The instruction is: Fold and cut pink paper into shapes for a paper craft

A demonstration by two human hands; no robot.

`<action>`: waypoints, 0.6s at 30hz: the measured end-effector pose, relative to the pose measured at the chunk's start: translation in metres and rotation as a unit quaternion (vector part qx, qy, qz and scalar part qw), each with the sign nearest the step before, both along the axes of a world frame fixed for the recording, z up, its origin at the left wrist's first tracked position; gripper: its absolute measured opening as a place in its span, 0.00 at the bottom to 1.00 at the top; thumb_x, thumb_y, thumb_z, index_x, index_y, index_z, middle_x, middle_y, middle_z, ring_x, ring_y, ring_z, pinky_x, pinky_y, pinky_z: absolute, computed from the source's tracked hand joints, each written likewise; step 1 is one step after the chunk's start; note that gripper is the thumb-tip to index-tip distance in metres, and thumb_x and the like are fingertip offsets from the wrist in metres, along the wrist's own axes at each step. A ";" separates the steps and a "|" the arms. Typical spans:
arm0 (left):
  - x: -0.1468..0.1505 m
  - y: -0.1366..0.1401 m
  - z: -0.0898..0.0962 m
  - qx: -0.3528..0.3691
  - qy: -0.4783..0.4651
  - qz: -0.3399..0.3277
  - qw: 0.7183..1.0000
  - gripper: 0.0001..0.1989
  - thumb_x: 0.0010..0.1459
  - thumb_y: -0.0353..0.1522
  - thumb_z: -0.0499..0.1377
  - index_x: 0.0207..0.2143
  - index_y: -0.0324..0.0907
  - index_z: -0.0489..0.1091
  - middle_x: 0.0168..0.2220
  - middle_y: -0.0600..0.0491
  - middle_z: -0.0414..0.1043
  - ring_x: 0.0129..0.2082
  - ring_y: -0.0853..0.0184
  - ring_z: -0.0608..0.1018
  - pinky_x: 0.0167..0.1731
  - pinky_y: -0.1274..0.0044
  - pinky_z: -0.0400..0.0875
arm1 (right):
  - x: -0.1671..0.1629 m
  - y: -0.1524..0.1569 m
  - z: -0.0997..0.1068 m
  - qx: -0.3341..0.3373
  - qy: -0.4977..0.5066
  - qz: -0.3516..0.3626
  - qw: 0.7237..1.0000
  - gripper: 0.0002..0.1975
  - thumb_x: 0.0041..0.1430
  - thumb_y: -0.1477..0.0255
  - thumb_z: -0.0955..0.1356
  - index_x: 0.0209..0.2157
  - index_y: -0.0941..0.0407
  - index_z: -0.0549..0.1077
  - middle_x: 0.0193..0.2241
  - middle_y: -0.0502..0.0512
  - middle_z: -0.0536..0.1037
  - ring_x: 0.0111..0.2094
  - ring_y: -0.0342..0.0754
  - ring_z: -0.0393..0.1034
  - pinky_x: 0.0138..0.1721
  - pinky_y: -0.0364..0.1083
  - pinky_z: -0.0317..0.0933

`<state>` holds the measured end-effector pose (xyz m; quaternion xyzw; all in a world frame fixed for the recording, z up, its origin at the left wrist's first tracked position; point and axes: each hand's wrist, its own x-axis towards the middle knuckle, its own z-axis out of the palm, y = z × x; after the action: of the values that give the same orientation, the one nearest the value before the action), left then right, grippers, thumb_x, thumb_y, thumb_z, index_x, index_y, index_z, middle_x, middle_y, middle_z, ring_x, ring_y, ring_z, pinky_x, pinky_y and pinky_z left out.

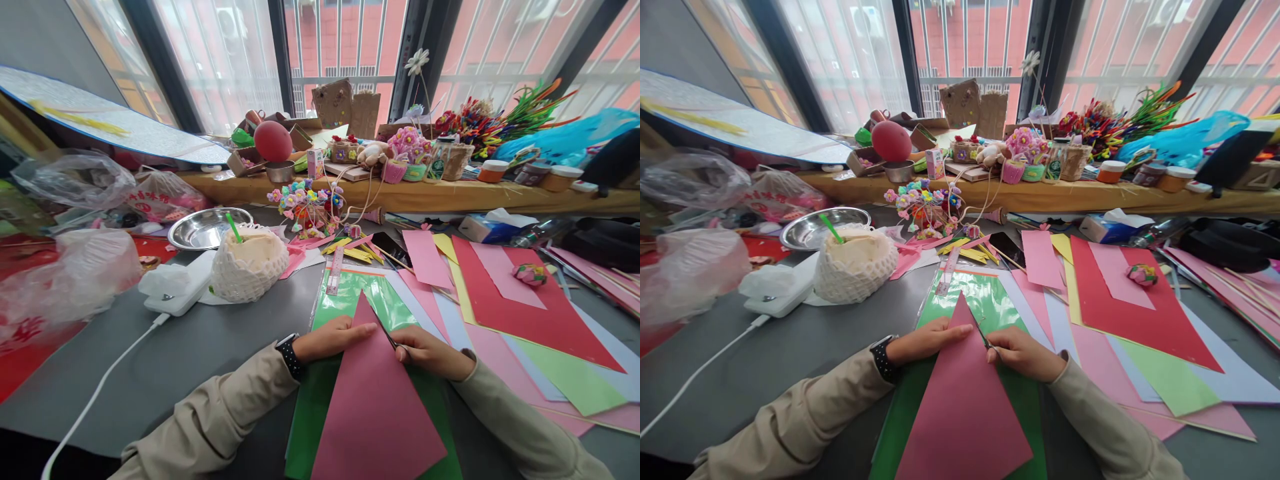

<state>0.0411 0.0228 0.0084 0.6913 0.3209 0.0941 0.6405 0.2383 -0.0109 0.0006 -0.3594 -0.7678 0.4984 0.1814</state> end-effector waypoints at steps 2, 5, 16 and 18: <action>0.000 -0.001 0.001 -0.007 0.000 -0.006 1.000 0.25 0.51 0.48 0.46 0.29 0.35 0.68 0.27 0.52 0.68 0.25 0.71 0.69 0.25 0.82 0.61 | -0.001 0.000 0.001 -0.005 0.017 0.005 1.000 0.26 0.47 0.48 0.54 0.19 0.59 0.59 0.19 0.47 0.56 0.22 0.39 0.49 0.23 0.40 0.47; 0.001 -0.002 0.002 -0.018 -0.007 -0.015 1.000 0.24 0.50 0.48 0.48 0.28 0.35 0.68 0.26 0.53 0.68 0.25 0.72 0.68 0.26 0.82 0.60 | -0.001 -0.002 0.003 -0.013 0.053 0.022 0.998 0.26 0.49 0.49 0.54 0.20 0.59 0.59 0.19 0.46 0.56 0.21 0.39 0.49 0.23 0.40 0.47; 0.001 -0.002 0.002 0.002 -0.004 -0.023 1.000 0.23 0.50 0.47 0.48 0.25 0.35 0.67 0.24 0.54 0.66 0.23 0.73 0.67 0.23 0.83 0.59 | -0.003 -0.002 0.007 -0.003 0.054 0.030 0.998 0.25 0.50 0.50 0.55 0.22 0.59 0.61 0.19 0.47 0.58 0.22 0.39 0.51 0.24 0.39 0.48; 0.000 -0.002 0.002 0.009 0.004 -0.027 1.000 0.23 0.50 0.47 0.48 0.25 0.36 0.67 0.24 0.54 0.66 0.24 0.73 0.68 0.23 0.83 0.59 | -0.003 -0.002 0.007 0.002 0.045 0.030 0.999 0.25 0.50 0.50 0.54 0.22 0.59 0.62 0.19 0.47 0.58 0.22 0.39 0.51 0.24 0.40 0.48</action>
<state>0.0413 0.0210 0.0102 0.7058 0.3037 0.0764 0.6354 0.2354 -0.0129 0.0076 -0.3132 -0.7704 0.5175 0.2014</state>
